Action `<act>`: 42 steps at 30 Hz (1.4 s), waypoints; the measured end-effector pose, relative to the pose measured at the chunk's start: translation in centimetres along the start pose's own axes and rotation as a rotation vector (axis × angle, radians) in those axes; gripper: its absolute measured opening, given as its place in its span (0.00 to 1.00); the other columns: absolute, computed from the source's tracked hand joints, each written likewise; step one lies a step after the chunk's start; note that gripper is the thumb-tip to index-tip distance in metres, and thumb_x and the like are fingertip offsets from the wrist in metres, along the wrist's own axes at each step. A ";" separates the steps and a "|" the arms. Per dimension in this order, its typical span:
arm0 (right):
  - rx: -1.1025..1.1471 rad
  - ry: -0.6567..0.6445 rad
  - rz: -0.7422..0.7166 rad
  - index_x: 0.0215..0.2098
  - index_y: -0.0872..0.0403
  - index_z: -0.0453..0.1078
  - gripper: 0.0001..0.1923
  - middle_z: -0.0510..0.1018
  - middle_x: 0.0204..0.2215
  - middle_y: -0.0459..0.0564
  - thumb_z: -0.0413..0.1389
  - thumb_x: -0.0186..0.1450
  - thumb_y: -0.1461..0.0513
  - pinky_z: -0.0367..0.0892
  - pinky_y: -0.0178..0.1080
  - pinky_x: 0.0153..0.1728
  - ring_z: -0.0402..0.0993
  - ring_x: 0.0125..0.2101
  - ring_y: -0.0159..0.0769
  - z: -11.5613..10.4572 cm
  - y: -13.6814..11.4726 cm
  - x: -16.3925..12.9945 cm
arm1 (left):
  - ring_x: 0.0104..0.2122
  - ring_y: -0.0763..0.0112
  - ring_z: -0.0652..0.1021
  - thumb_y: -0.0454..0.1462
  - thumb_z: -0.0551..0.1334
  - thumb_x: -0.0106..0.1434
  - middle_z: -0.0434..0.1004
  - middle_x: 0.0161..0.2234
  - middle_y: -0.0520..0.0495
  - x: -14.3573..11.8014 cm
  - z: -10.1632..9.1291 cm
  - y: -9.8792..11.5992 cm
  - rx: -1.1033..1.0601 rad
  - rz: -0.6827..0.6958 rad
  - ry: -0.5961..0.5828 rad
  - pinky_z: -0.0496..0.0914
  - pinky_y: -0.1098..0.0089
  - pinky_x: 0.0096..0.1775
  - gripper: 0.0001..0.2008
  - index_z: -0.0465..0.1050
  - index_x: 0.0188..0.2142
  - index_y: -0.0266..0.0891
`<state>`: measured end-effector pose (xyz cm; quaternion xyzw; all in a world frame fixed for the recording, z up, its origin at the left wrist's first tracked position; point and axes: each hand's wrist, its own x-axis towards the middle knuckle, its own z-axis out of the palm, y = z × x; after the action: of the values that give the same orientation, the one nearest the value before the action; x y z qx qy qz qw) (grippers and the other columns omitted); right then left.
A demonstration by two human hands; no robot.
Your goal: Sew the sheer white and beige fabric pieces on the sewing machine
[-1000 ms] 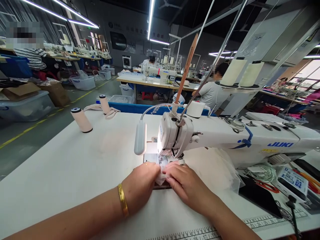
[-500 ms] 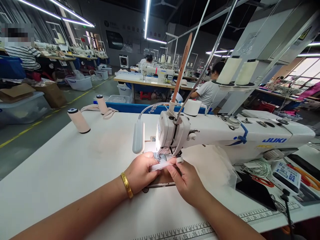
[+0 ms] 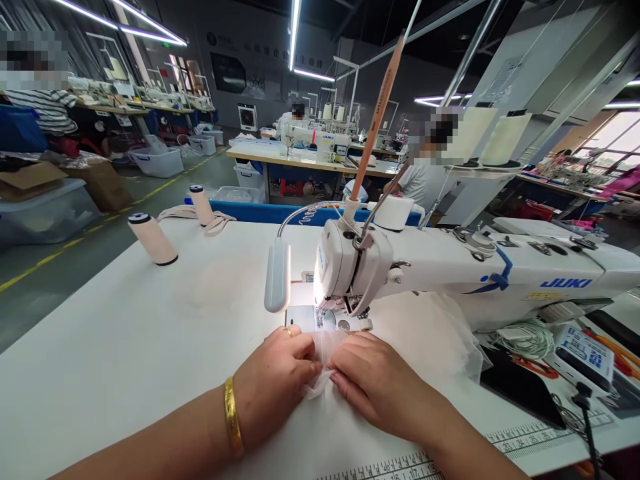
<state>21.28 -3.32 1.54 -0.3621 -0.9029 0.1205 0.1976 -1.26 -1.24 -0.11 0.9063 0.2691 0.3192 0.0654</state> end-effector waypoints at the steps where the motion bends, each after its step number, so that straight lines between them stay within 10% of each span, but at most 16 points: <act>1: 0.004 0.005 0.006 0.33 0.52 0.62 0.09 0.73 0.30 0.45 0.49 0.73 0.65 0.60 0.40 0.37 0.67 0.31 0.36 0.0 0.1 0.0 | 0.26 0.69 0.64 0.25 0.57 0.63 0.71 0.26 0.49 0.0 0.0 0.0 -0.006 0.007 0.009 0.61 0.68 0.31 0.15 0.81 0.32 0.41; 21: -0.045 0.047 0.085 0.43 0.50 0.67 0.07 0.77 0.36 0.49 0.52 0.71 0.68 0.63 0.41 0.35 0.71 0.39 0.43 1.7 1.4 0.9 | 0.29 0.66 0.67 0.30 0.56 0.69 0.72 0.28 0.46 1.3 0.9 -2.6 0.142 0.025 0.021 0.62 0.69 0.31 0.15 0.79 0.30 0.39; 32: 0.144 0.248 0.256 0.42 0.49 0.70 0.09 0.79 0.34 0.46 0.48 0.76 0.63 0.65 0.40 0.36 0.73 0.36 0.40 1.8 1.4 1.6 | 0.30 0.70 0.72 0.32 0.55 0.70 0.72 0.29 0.50 2.2 0.2 -4.4 -0.127 -0.150 -0.170 0.68 0.70 0.35 0.15 0.73 0.27 0.39; 42: -0.039 -0.039 0.045 0.36 0.52 0.66 0.08 0.75 0.32 0.47 0.50 0.70 0.70 0.62 0.42 0.38 0.68 0.36 0.40 0.4 0.0 0.4 | 0.36 0.65 0.77 0.24 0.55 0.66 0.81 0.37 0.50 0.1 -0.2 -1.5 -0.039 0.068 -0.110 0.66 0.61 0.42 0.15 0.78 0.39 0.41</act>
<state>20.84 -3.08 1.33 -0.3836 -0.9005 0.1141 0.1702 -1.98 0.12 -0.34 0.9297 0.2279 0.2760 0.0868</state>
